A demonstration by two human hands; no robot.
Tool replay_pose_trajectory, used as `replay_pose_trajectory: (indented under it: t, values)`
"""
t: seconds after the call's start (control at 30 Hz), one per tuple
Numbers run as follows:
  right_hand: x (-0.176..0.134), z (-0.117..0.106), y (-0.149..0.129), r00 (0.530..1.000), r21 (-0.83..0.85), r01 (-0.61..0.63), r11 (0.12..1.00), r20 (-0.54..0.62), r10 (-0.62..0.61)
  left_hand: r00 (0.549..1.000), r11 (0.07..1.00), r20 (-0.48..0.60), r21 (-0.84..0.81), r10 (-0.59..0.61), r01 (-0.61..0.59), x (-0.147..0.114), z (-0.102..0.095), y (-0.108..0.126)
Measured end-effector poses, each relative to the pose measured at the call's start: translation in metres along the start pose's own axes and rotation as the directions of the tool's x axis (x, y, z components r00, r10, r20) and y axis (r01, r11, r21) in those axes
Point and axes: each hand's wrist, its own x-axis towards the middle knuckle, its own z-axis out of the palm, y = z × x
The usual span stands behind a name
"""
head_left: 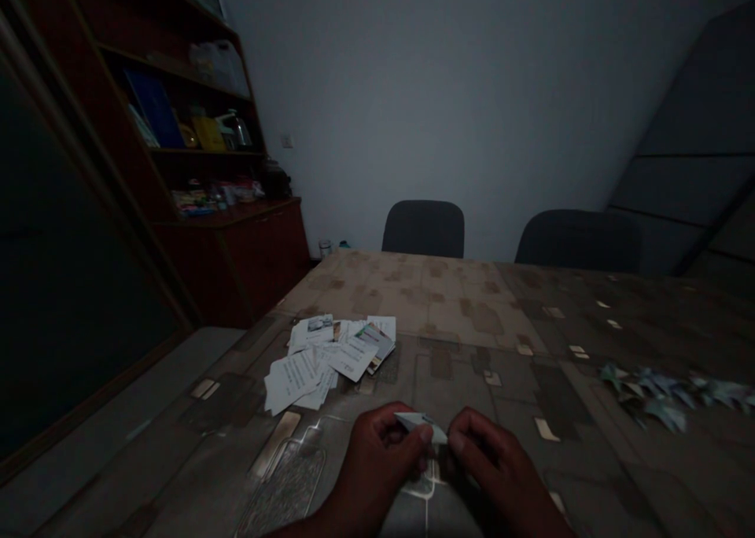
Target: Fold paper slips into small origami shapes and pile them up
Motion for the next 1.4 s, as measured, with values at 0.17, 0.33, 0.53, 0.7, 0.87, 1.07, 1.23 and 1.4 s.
replay_pose_trajectory:
  t: [0.17, 0.33, 0.53, 0.7, 0.87, 1.07, 1.23, 1.4]
  values:
    - [0.000, 0.000, 0.007, 0.998, 0.049, 0.040, 0.998, 0.050, -0.042, 1.000, 1.000, 0.029, -0.008, -0.002, 0.002, 0.002, -0.001, -0.008]
    - [0.000, 0.000, 0.009, 0.998, -0.032, 0.053, 0.998, 0.031, -0.052, 0.998, 0.999, 0.044, -0.039, -0.033, 0.035, 0.003, -0.001, -0.012]
    - [0.002, -0.002, 0.007, 1.000, 0.048, -0.005, 0.999, 0.004, 0.005, 1.000, 1.000, -0.004, -0.014, -0.019, 0.019, 0.006, -0.003, -0.007]
    - [0.004, -0.001, 0.007, 0.999, 0.092, -0.003, 0.996, -0.041, 0.007, 1.000, 0.998, 0.021, 0.059, -0.018, 0.016, 0.005, -0.001, -0.006]
    - [0.003, 0.004, 0.011, 0.994, 0.059, 0.045, 0.997, -0.102, -0.038, 0.999, 0.997, 0.038, 0.071, -0.009, 0.006, 0.005, -0.002, -0.010]
    - [0.005, 0.004, 0.014, 0.993, 0.228, 0.034, 0.973, -0.116, -0.008, 0.991, 0.996, 0.120, -0.073, 0.052, -0.043, 0.004, -0.005, -0.013]
    - [0.008, 0.008, 0.020, 0.993, 0.507, -0.079, 0.859, -0.039, 0.115, 0.987, 0.986, 0.141, -0.157, 0.074, -0.052, 0.003, -0.005, -0.015]
    - [0.008, 0.010, 0.026, 0.993, 0.565, -0.121, 0.816, 0.078, 0.094, 0.990, 0.989, 0.125, -0.143, 0.059, -0.041, 0.004, -0.005, -0.014]
